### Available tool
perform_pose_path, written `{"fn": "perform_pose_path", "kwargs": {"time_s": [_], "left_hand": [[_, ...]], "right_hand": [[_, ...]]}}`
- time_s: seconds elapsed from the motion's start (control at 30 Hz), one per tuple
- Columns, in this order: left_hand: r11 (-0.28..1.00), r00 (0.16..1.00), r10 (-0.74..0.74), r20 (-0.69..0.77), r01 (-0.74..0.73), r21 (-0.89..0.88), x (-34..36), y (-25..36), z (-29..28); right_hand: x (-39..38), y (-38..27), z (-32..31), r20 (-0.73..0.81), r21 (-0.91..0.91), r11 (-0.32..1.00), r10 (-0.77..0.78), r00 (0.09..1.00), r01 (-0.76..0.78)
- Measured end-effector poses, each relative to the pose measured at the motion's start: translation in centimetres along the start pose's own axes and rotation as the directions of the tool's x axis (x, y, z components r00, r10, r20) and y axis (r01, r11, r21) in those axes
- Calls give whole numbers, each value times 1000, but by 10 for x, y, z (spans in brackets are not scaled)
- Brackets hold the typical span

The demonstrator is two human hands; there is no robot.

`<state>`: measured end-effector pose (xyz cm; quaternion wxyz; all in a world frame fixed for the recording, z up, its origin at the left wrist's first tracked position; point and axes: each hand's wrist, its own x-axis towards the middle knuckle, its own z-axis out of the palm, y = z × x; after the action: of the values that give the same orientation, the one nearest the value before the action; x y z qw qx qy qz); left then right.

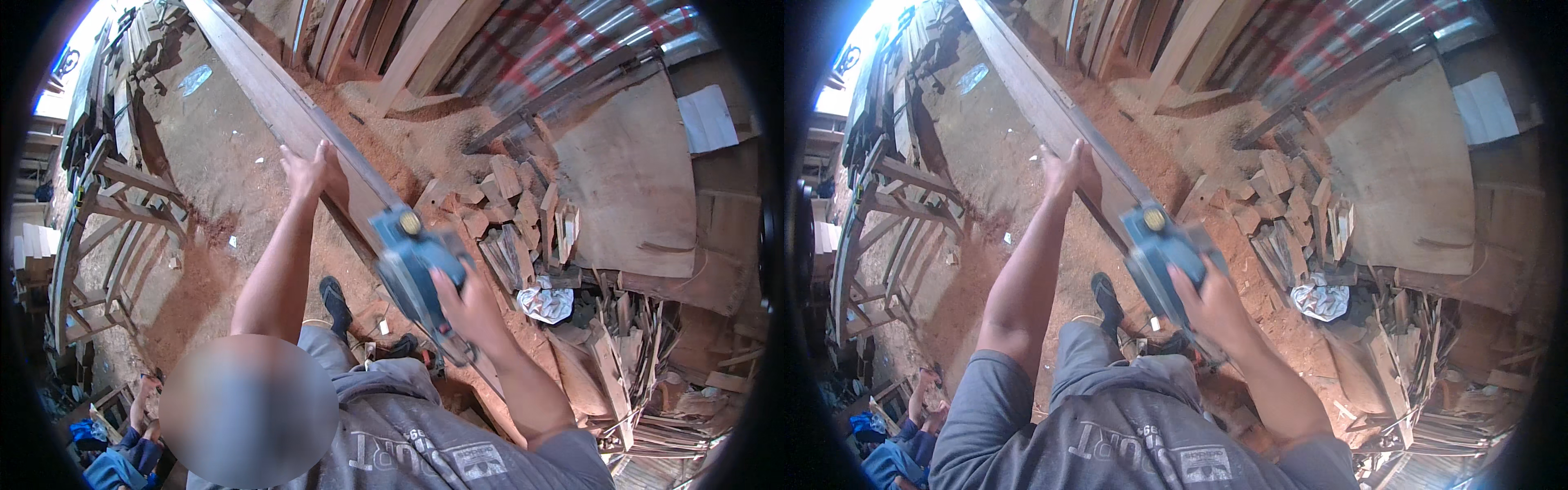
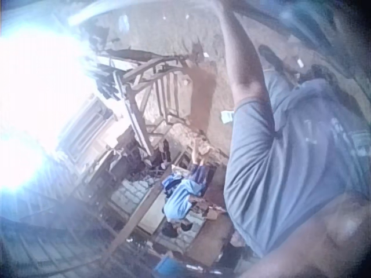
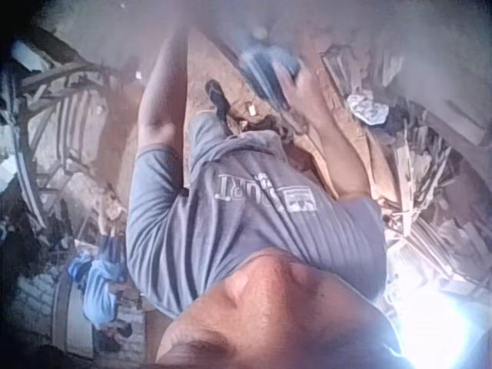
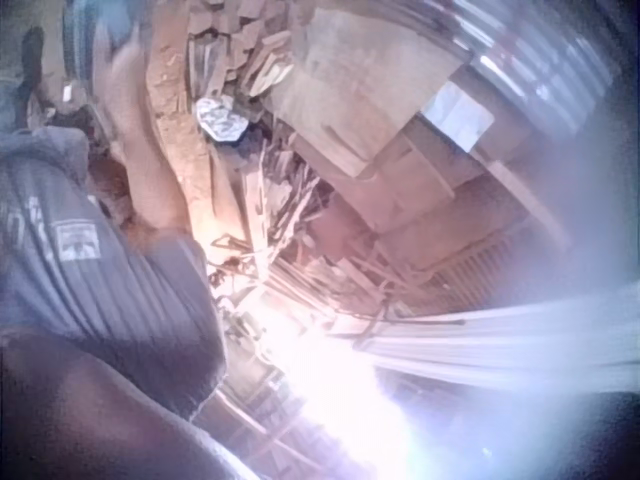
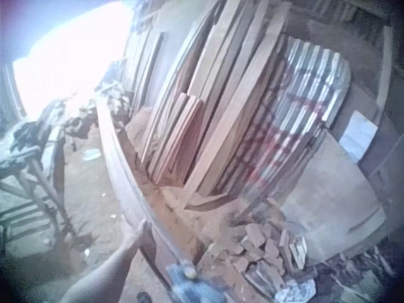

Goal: The person sands a small wooden block, applies glue to it, and attaches it to a long wooden plank. They then use a power sander to smooth the surface of the plank.

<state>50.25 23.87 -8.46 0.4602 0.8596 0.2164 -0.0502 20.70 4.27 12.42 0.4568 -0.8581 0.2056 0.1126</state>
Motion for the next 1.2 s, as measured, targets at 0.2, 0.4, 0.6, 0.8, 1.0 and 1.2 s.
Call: {"fn": "perform_pose_path", "kwargs": {"time_s": [0.2, 0.4, 0.6, 0.8, 1.0, 1.2], "left_hand": [[960, 985, 148, 91, -121, -252, -1, -16, 30], [940, 975, 179, 128, -131, -314, 22, -44, 19], [961, 980, 161, 114, -129, -245, 5, -20, 24], [942, 968, 196, 154, -143, -303, 27, -43, 29], [959, 978, 167, 129, -130, -253, 12, -27, 22], [956, 979, 142, 147, -97, -276, 5, -27, 17]], "right_hand": [[17, -4, 7, -59, 35, 999, 34, 998, -32], [49, -18, 20, -57, 46, 995, -83, 995, 85], [-36, 29, 7, -132, -57, 990, -136, 982, 130], [78, -25, 24, -68, -41, 998, -49, 996, 46], [-29, 19, 0, -83, 46, 999, -24, 996, 28], [59, -31, 12, -14, 69, 995, 72, 997, -71]]}}
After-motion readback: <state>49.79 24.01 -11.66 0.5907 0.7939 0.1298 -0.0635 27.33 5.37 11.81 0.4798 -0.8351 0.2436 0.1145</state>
